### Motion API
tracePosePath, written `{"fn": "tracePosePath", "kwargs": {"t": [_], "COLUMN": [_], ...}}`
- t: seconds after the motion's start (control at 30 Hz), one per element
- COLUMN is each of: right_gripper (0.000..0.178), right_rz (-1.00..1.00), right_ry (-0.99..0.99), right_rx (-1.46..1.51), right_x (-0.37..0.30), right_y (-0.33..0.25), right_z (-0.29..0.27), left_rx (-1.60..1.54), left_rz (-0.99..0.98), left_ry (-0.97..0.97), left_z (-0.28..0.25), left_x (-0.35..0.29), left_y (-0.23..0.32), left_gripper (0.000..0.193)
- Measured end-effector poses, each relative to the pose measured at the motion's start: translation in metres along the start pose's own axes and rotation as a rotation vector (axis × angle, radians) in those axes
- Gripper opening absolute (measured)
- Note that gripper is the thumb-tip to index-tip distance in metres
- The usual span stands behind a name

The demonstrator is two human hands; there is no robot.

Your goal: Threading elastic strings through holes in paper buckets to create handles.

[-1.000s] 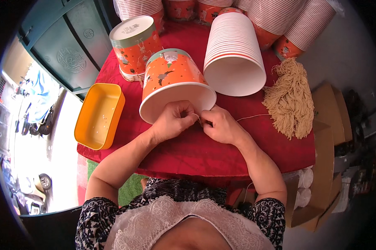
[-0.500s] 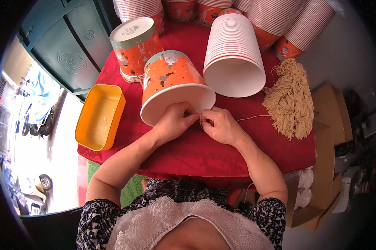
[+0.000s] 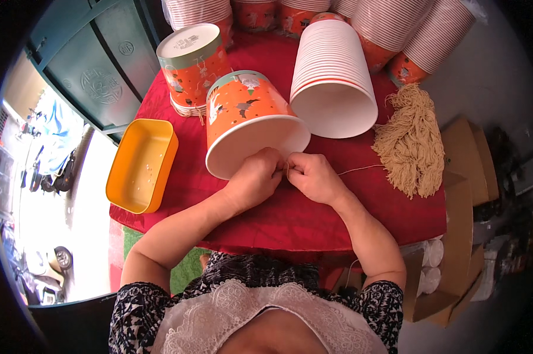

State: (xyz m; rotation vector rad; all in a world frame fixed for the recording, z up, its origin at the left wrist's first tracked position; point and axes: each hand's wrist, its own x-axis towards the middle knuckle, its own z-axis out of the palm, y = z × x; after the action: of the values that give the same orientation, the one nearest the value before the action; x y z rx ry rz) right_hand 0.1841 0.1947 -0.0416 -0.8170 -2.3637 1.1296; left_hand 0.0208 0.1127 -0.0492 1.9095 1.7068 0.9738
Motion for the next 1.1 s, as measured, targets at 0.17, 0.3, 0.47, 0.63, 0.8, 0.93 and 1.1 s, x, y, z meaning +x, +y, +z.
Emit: {"fn": "tracePosePath", "kwargs": {"t": [0.17, 0.3, 0.47, 0.63, 0.8, 0.93, 1.1], "right_gripper": [0.014, 0.014, 0.012, 0.013, 0.014, 0.021, 0.021], "right_rz": [-0.004, 0.073, 0.101, -0.208, -0.345, -0.228, -0.123], "right_ry": [-0.048, -0.103, -0.085, 0.299, 0.380, 0.290, 0.239], "right_rx": [0.077, -0.181, -0.480, -0.378, -0.239, -0.129, -0.022], "right_x": [-0.002, -0.007, -0.011, -0.011, -0.008, -0.006, -0.003], "right_y": [-0.004, -0.010, -0.003, -0.019, -0.015, -0.006, -0.008], "right_z": [-0.011, -0.034, -0.043, -0.037, 0.002, 0.022, 0.027], "left_rx": [0.042, -0.059, -0.283, -0.423, -0.496, -0.598, -0.638], "left_rz": [0.101, 0.066, -0.178, -0.329, -0.315, -0.320, -0.330], "left_ry": [0.112, 0.088, 0.009, -0.014, 0.011, 0.006, 0.025], "left_z": [0.003, -0.005, -0.007, -0.014, -0.012, -0.014, -0.011], "left_x": [0.000, 0.000, 0.003, 0.005, 0.006, 0.005, 0.003], "left_y": [-0.004, -0.011, -0.006, 0.001, -0.003, 0.000, -0.005], "left_gripper": [0.009, 0.011, 0.013, 0.012, 0.015, 0.015, 0.014]}}
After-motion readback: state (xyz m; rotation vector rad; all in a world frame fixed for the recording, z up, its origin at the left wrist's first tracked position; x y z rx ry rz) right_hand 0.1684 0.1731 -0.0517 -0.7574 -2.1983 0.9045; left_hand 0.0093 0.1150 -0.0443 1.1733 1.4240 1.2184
